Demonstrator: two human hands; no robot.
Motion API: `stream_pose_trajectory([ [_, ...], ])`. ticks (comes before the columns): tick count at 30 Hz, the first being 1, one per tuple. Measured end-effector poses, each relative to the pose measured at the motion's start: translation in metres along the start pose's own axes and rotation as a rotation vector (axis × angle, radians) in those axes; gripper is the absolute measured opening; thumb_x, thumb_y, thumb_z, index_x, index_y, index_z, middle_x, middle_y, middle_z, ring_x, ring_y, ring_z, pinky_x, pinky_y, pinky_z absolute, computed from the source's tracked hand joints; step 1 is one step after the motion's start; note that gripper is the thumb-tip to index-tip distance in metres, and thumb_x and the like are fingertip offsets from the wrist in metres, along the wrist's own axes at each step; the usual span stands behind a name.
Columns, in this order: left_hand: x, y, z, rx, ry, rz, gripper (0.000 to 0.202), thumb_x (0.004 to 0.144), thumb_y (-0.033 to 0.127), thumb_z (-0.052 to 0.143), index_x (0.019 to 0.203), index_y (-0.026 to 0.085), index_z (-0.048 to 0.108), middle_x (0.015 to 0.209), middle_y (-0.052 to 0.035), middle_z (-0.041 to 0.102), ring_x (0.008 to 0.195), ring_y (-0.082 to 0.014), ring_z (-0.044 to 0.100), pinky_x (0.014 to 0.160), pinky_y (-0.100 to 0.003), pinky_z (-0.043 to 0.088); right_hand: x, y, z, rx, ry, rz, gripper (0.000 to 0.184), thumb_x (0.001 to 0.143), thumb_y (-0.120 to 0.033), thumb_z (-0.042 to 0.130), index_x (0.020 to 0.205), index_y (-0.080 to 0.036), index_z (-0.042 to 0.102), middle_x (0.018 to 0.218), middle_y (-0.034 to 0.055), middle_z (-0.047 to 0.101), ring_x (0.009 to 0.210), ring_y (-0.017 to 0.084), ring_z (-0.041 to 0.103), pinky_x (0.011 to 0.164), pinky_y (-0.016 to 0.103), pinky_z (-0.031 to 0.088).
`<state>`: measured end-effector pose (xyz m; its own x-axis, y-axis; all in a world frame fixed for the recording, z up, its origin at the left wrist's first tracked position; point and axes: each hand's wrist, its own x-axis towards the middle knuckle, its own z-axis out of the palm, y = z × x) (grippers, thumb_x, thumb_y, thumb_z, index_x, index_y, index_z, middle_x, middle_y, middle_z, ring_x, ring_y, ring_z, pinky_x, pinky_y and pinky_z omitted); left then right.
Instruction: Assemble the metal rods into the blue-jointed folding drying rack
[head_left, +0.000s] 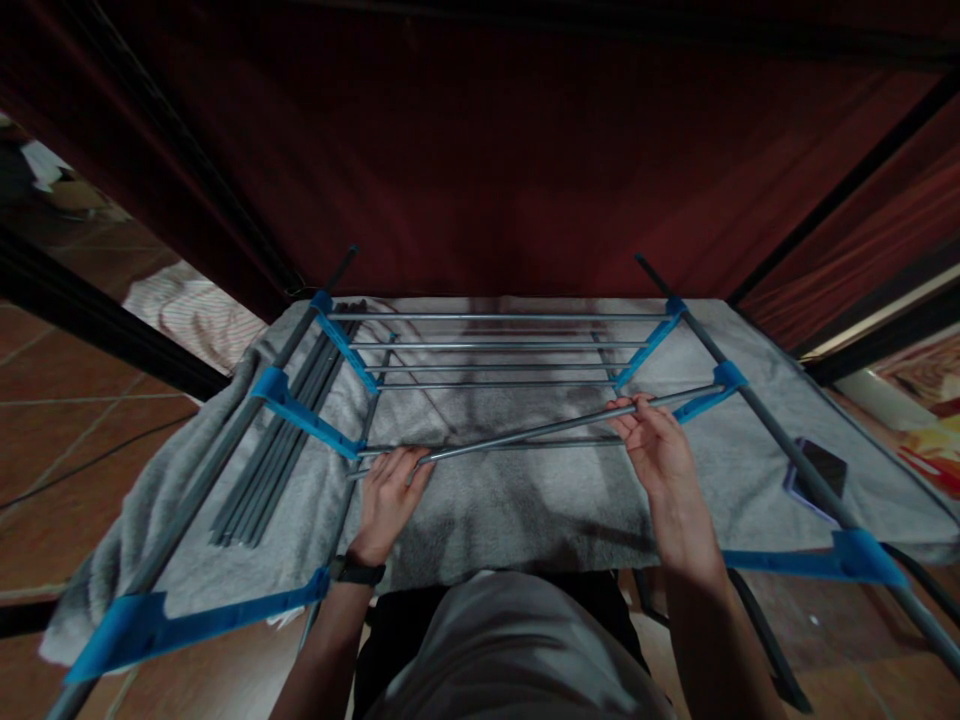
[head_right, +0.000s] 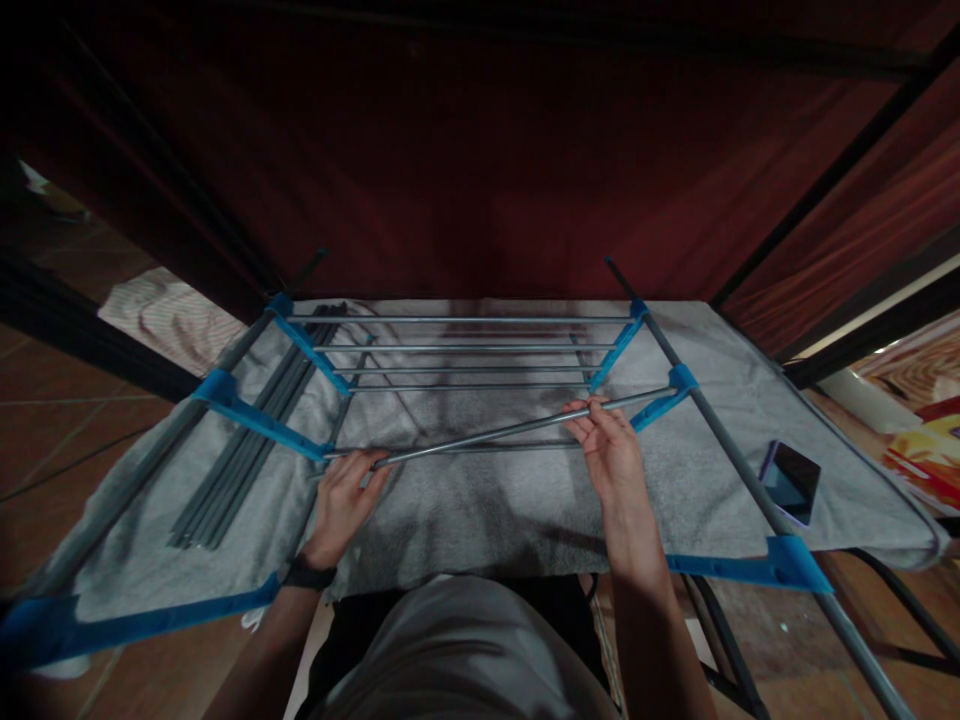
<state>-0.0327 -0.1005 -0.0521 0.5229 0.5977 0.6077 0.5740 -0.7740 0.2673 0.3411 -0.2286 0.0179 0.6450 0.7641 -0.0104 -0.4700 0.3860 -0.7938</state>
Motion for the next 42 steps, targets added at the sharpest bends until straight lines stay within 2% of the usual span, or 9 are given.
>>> stream_pose_trajectory([
  [10, 0.005, 0.005, -0.010, 0.020, 0.016, 0.011, 0.011, 0.101, 0.026, 0.058, 0.106, 0.020, 0.066, 0.093, -0.0047, 0.074, 0.089, -0.0225, 0.069, 0.081, -0.035, 0.048, -0.002, 0.000, -0.002, 0.002, 0.002, 0.007, 0.015, 0.077, -0.024, 0.085, 0.081, -0.022, 0.070, 0.085, -0.0003, 0.077, 0.084, 0.016, 0.075, 0.078, 0.030, 0.063],
  [24, 0.025, 0.013, -0.054, 0.136, 0.128, 0.101, 0.015, 0.096, 0.019, 0.065, 0.111, 0.021, 0.065, 0.097, -0.0056, 0.075, 0.088, -0.0229, 0.069, 0.080, -0.036, 0.046, -0.002, -0.008, 0.003, 0.065, -0.047, 0.053, 0.013, 0.082, -0.027, 0.082, 0.089, -0.023, 0.071, 0.090, -0.0007, 0.075, 0.093, 0.016, 0.073, 0.089, 0.031, 0.060],
  [30, 0.031, 0.019, -0.068, 0.159, 0.155, 0.116, 0.024, 0.095, 0.018, 0.066, 0.118, 0.023, 0.065, 0.100, -0.0066, 0.075, 0.088, -0.0233, 0.068, 0.083, -0.038, 0.045, -0.003, -0.012, 0.007, 0.094, -0.011, 0.070, 0.014, 0.081, -0.028, 0.080, 0.090, -0.023, 0.071, 0.088, -0.0003, 0.075, 0.093, 0.017, 0.073, 0.089, 0.033, 0.061],
  [35, 0.039, 0.025, -0.075, 0.170, 0.173, 0.115, 0.022, 0.095, 0.017, 0.065, 0.116, 0.023, 0.066, 0.098, -0.0070, 0.075, 0.086, -0.0239, 0.066, 0.079, -0.039, 0.044, -0.004, -0.014, 0.013, 0.136, 0.013, 0.079, 0.017, 0.079, -0.025, 0.082, 0.091, -0.021, 0.070, 0.088, -0.0003, 0.074, 0.092, 0.015, 0.073, 0.089, 0.030, 0.061],
  [42, 0.045, 0.031, -0.082, 0.186, 0.143, 0.083, 0.019, 0.097, 0.016, 0.063, 0.115, 0.021, 0.065, 0.097, -0.0067, 0.074, 0.086, -0.0215, 0.065, 0.080, -0.037, 0.043, -0.004, -0.017, 0.014, 0.121, 0.093, 0.067, 0.007, 0.079, -0.020, 0.075, 0.083, -0.019, 0.070, 0.084, 0.0016, 0.071, 0.090, 0.017, 0.073, 0.087, 0.030, 0.062],
])
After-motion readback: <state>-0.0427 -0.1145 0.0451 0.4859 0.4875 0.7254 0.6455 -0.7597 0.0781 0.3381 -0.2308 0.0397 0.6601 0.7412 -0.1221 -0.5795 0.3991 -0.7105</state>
